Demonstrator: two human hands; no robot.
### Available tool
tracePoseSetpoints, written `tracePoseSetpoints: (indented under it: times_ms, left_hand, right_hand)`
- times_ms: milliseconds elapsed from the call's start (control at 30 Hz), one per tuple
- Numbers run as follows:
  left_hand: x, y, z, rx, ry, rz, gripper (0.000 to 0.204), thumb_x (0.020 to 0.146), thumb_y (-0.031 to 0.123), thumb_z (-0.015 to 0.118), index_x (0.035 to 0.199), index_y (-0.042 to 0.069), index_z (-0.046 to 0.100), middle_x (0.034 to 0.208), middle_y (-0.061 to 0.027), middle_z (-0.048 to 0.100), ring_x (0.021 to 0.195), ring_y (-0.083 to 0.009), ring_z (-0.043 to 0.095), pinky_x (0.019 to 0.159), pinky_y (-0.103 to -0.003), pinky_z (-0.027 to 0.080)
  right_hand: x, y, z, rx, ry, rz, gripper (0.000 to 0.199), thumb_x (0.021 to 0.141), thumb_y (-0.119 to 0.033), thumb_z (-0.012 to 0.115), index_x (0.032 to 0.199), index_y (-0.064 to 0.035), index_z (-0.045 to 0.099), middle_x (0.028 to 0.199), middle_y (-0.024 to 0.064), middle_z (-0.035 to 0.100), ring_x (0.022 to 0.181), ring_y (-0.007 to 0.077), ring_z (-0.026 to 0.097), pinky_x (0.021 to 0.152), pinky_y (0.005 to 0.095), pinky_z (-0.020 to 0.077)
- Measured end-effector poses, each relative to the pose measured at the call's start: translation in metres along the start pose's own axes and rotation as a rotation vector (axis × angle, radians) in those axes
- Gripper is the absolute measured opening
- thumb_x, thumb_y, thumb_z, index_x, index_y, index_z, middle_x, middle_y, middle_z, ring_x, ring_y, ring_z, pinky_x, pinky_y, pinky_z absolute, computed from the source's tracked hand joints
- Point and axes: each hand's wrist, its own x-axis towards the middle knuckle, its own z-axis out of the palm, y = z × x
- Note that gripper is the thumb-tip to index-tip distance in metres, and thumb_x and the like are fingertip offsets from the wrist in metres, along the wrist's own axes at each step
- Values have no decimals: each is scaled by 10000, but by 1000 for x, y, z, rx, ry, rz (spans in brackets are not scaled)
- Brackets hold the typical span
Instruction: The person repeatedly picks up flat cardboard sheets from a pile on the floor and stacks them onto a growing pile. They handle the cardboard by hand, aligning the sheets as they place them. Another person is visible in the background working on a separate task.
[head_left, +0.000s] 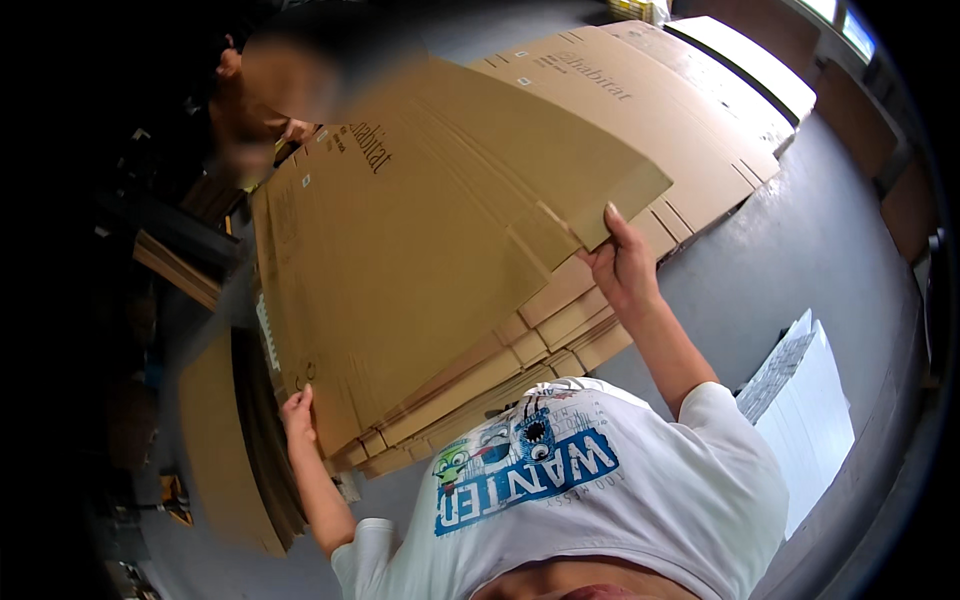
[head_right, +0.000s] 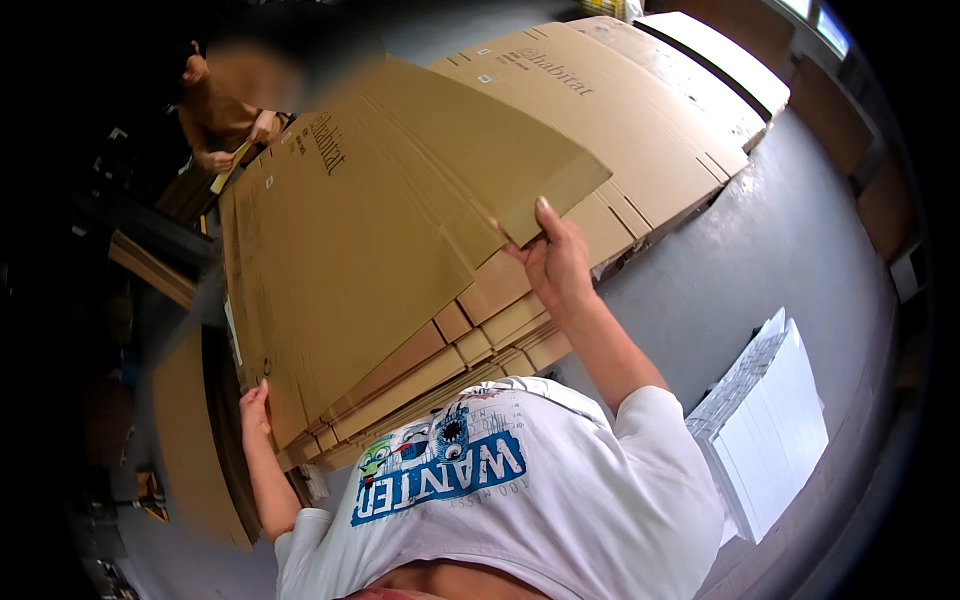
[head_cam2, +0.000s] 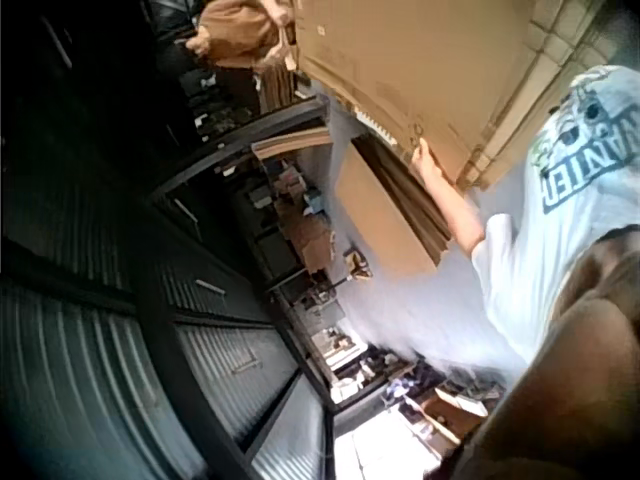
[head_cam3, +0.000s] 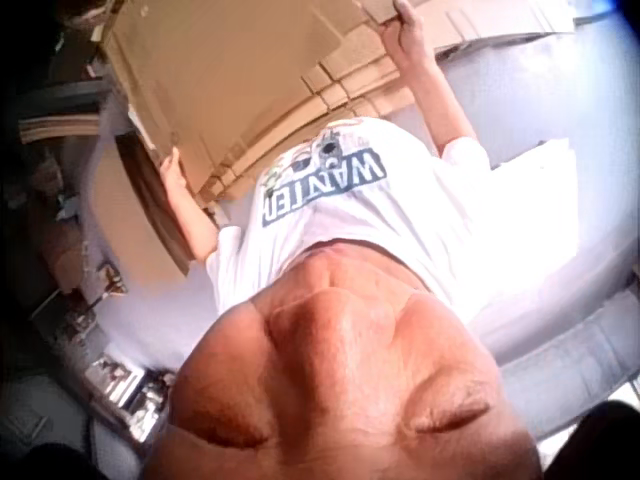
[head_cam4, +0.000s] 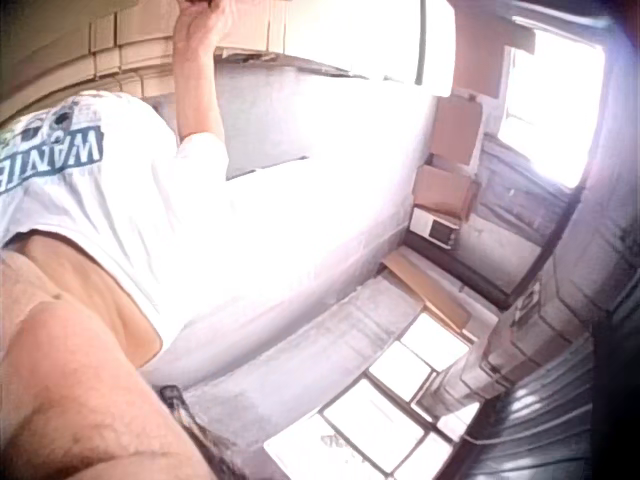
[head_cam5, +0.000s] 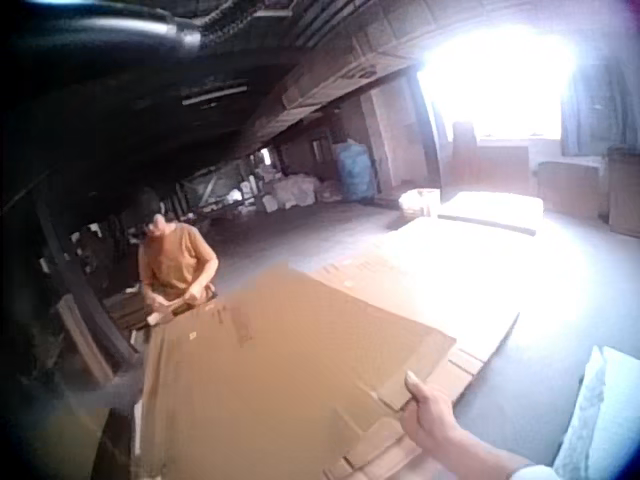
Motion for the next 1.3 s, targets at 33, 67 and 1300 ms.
tracePoseSetpoints:
  times_ms: [33,67,1300]
  left_hand:
    - [-1,-1,34,-77,-33,1,260,813,246,700,867,3,625,837,-38,622,753,-165,549,691,-327,458]
    - [-6,1,79,-155,-73,2,244,811,226,701,892,7,629,870,-43,623,766,-167,554,697,-314,459]
    - [-61,26,116,1380,623,-74,406,901,306,482,1085,-52,526,992,-210,587,926,-333,580,728,-453,490]
  right_hand:
    - [2,-31,5,-47,67,-116,328,952,-241,439,1155,11,488,1129,123,576,1018,256,580,826,378,501]
    - [7,-60,2,-95,138,-238,344,951,-266,442,1153,7,495,1105,117,587,992,250,590,802,360,503]
    - [45,-63,-172,-1806,471,-326,374,857,-321,550,1090,-29,555,977,157,620,869,329,620,743,396,508]
